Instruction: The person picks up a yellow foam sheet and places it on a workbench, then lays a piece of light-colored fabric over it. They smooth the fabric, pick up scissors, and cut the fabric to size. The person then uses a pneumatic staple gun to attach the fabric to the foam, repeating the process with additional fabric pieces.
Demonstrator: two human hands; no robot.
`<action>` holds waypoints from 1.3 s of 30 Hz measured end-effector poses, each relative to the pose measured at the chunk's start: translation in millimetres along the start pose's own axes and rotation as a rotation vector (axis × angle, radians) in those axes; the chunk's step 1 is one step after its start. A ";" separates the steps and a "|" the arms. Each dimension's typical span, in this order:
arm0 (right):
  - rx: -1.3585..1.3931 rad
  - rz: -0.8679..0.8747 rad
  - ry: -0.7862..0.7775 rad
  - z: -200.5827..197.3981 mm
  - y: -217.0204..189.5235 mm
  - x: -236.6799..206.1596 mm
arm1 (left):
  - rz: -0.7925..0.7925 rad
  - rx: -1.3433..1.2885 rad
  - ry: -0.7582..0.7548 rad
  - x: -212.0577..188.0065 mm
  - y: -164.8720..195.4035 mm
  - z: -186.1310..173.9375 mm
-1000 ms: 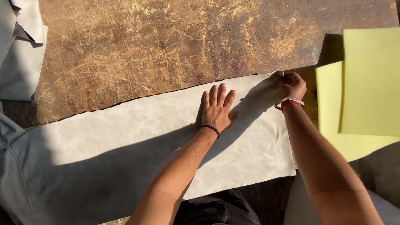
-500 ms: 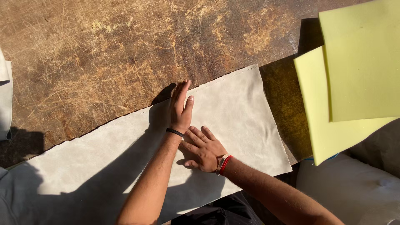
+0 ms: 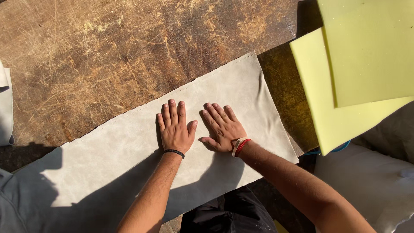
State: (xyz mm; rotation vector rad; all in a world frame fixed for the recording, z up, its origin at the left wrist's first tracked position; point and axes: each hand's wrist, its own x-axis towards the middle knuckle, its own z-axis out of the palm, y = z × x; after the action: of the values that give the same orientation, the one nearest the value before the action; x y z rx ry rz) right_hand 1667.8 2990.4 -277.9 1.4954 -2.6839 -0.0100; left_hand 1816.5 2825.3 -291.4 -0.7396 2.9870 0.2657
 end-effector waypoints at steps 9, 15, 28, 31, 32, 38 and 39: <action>0.071 -0.041 -0.129 -10.2 3.3 -76.7 | 0.011 0.036 -0.003 3.9 -0.3 2.9; 0.283 0.608 -0.362 5.5 59.8 -112.3 | -0.010 0.019 -0.032 5.5 -1.3 -0.5; 0.324 0.009 -0.156 18.3 46.1 -121.3 | 0.126 -0.201 -0.146 -149.4 125.3 25.9; 0.324 -0.011 -0.133 18.8 37.3 -113.5 | -0.042 -0.217 -0.048 -108.4 54.9 20.7; 0.317 -0.010 -0.132 17.3 35.1 -114.3 | -0.155 -0.205 -0.059 -93.3 21.9 17.9; 0.319 -0.024 -0.169 25.5 35.4 -114.3 | -0.769 -0.060 0.078 -196.4 -127.5 18.5; 0.320 -0.015 -0.182 27.8 35.8 -113.3 | -0.855 -0.079 0.118 -227.3 -136.8 19.9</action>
State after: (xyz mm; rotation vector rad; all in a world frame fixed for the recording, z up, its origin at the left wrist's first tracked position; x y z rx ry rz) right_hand 1695.1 3104.8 -310.7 1.6712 -2.9292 0.3126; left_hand 2081.5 2813.9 -311.0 -1.9657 2.4468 0.2853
